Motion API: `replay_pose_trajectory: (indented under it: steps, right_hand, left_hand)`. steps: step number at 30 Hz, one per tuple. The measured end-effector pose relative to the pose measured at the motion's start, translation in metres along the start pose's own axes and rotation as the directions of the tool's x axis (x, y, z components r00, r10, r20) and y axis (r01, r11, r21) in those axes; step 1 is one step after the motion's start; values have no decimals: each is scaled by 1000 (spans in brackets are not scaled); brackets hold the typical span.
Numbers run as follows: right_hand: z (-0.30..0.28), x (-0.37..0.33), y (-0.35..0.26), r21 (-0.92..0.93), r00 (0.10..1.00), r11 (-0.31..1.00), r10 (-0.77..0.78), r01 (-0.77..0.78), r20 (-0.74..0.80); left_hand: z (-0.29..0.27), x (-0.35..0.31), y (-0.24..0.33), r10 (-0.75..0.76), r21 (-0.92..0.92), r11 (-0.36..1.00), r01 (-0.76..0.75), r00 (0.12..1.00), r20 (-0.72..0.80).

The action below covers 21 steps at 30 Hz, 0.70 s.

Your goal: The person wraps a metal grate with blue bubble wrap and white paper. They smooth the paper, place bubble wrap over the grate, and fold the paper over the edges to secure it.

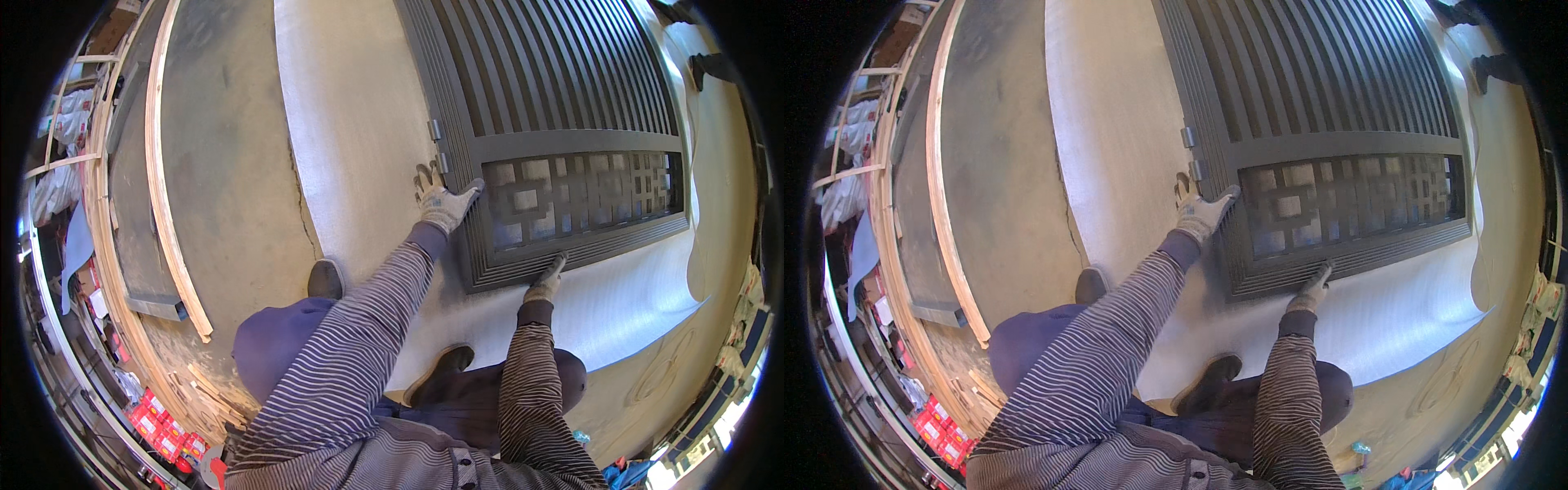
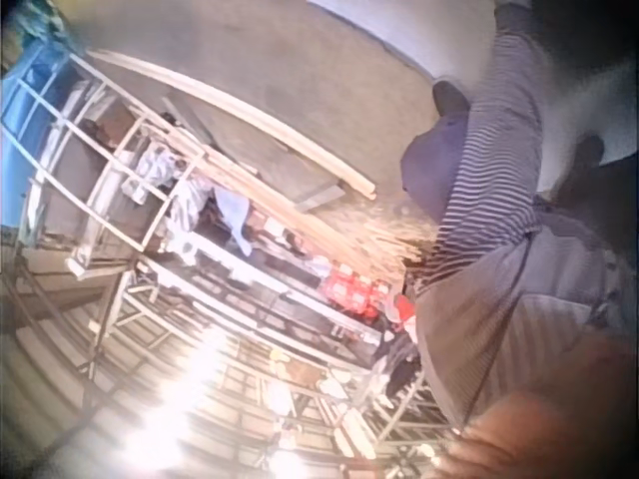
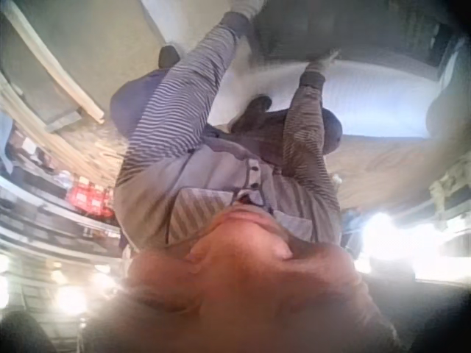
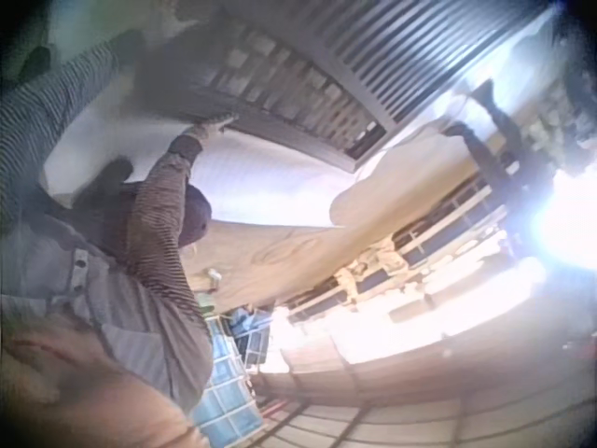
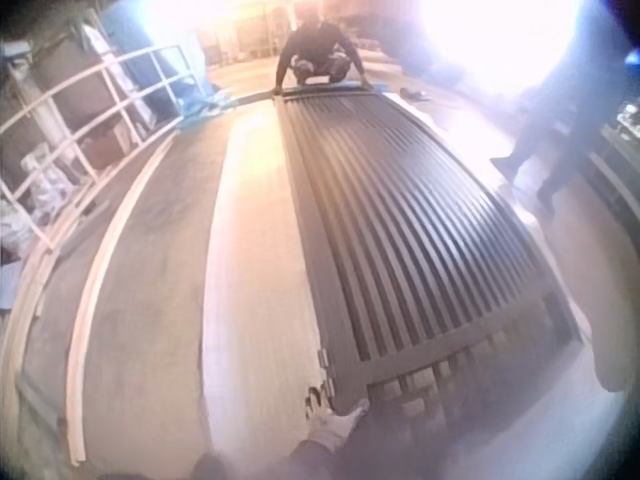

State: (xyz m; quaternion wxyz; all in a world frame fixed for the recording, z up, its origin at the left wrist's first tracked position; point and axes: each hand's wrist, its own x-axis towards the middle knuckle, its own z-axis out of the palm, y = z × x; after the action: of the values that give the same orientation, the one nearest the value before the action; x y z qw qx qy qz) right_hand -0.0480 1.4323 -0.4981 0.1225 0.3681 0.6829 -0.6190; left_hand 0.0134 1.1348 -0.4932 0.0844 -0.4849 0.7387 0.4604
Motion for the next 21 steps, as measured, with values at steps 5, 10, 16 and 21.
replay_pose_trajectory:
  steps: [5,10,16,21]
  right_hand:
    - [2,15,8,-66,996,996,67,-64,51]
    - [-30,31,-20,-468,999,883,-24,35,28]
    - [-31,144,-128,-365,866,923,-275,117,-417]
    - [-27,180,-129,-418,926,908,-138,-23,-351]
  left_hand:
    - [17,6,-11,21,-118,993,-24,999,-31]
    - [24,17,-14,-63,-323,939,120,981,183]
    - [23,30,-26,-39,-554,828,83,995,90]
    - [18,40,-38,10,-666,737,115,983,181]
